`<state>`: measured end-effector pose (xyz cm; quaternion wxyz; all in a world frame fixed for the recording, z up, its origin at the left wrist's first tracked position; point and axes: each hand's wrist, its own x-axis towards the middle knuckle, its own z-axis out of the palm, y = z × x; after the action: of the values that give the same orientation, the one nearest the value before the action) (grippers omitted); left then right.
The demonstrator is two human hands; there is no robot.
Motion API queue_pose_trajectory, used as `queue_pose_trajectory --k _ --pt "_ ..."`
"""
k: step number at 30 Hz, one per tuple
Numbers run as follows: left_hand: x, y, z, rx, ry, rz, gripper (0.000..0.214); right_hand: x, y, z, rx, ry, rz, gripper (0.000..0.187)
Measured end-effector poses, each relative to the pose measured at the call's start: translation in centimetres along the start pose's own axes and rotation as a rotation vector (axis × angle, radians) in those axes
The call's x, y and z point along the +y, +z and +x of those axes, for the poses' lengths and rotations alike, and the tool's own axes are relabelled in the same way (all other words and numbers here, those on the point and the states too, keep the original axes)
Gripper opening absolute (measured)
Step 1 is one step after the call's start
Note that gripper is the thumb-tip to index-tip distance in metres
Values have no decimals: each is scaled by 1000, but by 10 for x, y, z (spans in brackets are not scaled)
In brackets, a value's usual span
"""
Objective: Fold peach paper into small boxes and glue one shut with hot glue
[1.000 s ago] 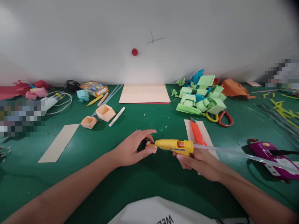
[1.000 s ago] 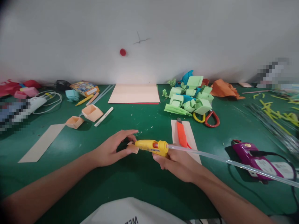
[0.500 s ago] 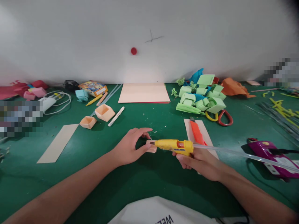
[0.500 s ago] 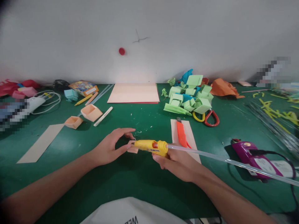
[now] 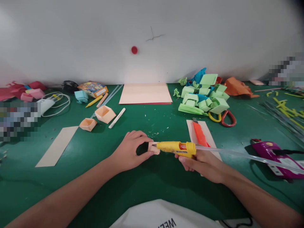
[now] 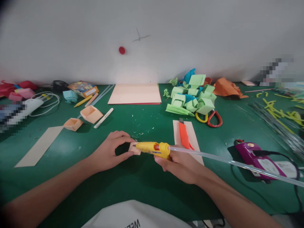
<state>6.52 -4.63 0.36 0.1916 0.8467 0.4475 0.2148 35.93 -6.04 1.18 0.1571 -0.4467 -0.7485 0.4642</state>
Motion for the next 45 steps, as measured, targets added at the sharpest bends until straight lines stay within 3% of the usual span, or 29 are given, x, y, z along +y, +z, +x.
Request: queue_pose_trajectory --k 16,45 --pt "-1 1 -1 22 23 -19 33 7 0 -2 -29 73 0 56" --pt "0 1 -3 16 114 -30 31 16 -1 -5 -66 138 57 56"
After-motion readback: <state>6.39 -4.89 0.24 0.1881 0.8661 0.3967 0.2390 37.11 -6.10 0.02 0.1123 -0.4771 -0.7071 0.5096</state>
